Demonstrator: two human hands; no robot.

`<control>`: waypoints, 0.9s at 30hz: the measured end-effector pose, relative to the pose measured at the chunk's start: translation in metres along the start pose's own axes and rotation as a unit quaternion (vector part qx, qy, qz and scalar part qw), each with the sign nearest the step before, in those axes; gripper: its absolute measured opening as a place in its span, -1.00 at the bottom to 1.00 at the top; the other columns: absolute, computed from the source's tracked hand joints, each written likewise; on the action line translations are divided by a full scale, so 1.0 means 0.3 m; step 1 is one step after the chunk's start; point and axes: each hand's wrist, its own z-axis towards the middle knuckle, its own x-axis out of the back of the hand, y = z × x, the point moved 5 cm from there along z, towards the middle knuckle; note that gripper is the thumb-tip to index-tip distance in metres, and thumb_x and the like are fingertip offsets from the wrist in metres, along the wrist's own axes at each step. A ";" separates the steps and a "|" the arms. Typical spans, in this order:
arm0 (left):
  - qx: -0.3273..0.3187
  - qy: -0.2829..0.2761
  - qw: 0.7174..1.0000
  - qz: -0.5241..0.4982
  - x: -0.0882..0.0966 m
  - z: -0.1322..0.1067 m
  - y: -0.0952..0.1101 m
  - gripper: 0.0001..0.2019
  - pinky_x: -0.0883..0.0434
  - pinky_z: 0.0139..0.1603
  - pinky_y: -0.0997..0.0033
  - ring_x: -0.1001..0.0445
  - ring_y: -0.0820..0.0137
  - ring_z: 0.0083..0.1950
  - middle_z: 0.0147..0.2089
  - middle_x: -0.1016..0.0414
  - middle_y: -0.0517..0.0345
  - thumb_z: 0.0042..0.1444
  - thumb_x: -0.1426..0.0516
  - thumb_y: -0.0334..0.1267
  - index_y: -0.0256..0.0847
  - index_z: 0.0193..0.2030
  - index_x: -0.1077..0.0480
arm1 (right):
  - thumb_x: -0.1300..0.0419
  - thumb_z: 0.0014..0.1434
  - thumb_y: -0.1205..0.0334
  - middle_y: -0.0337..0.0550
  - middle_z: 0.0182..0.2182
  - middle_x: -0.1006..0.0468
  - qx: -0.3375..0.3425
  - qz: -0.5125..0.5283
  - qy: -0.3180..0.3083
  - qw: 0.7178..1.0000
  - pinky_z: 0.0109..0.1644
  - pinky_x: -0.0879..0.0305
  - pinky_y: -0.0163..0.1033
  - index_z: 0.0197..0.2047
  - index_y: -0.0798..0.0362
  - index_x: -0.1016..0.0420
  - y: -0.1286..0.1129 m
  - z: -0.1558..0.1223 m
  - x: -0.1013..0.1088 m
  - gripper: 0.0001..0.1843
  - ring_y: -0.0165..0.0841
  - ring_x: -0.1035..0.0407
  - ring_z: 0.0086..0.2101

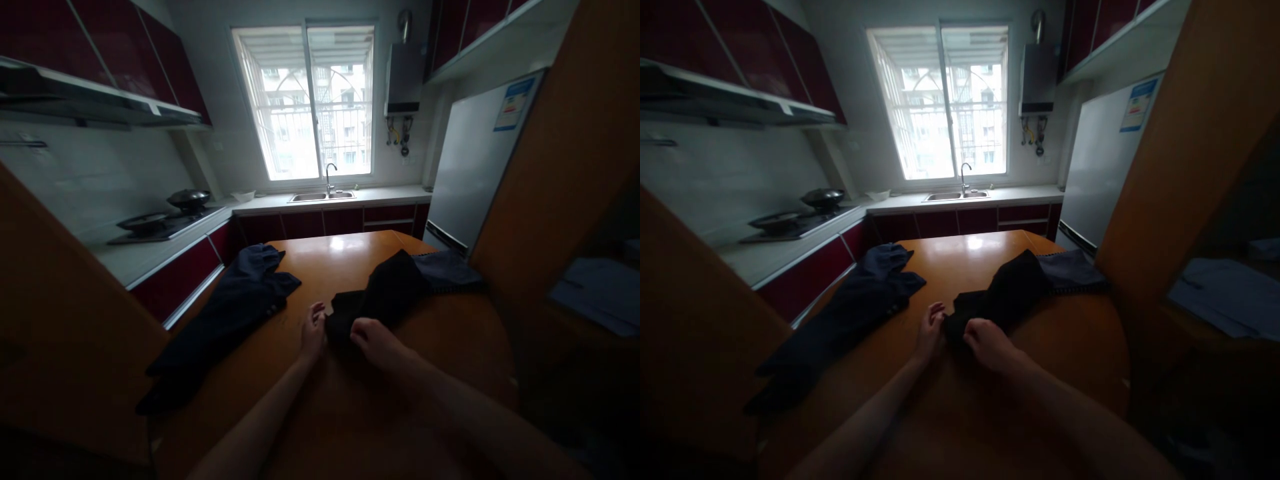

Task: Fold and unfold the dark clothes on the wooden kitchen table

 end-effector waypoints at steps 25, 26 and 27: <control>-0.322 -0.561 0.751 0.132 -0.229 -0.476 0.266 -0.85 -0.40 0.03 0.38 -0.54 0.30 -0.12 -0.19 -0.55 0.04 0.29 -0.21 -0.15 -0.10 -0.17 -0.59 | -0.26 0.13 0.08 0.10 0.23 -0.43 -0.167 0.027 0.201 0.965 0.22 -0.32 -0.10 0.42 0.11 -0.17 0.315 0.046 0.072 -0.17 -0.12 -0.37 0.18; -0.317 -0.564 0.753 0.122 -0.231 -0.481 0.273 -0.84 -0.40 0.04 0.38 -0.55 0.30 -0.10 -0.17 -0.56 0.03 0.30 -0.19 -0.13 -0.10 -0.15 -0.59 | -0.25 0.09 0.20 0.08 0.20 -0.47 -0.160 0.016 0.198 0.967 0.24 -0.31 -0.10 0.38 0.11 -0.25 0.318 0.044 0.081 -0.22 -0.13 -0.39 0.16; -0.302 -0.550 0.770 0.113 -0.225 -0.468 0.281 -0.81 -0.41 0.04 0.39 -0.55 0.31 -0.09 -0.15 -0.56 0.03 0.33 -0.16 -0.12 -0.11 -0.12 -0.58 | -0.21 0.05 0.29 0.06 0.16 -0.51 -0.160 0.006 0.196 0.968 0.23 -0.31 -0.11 0.31 0.12 -0.36 0.322 0.041 0.097 -0.29 -0.15 -0.42 0.13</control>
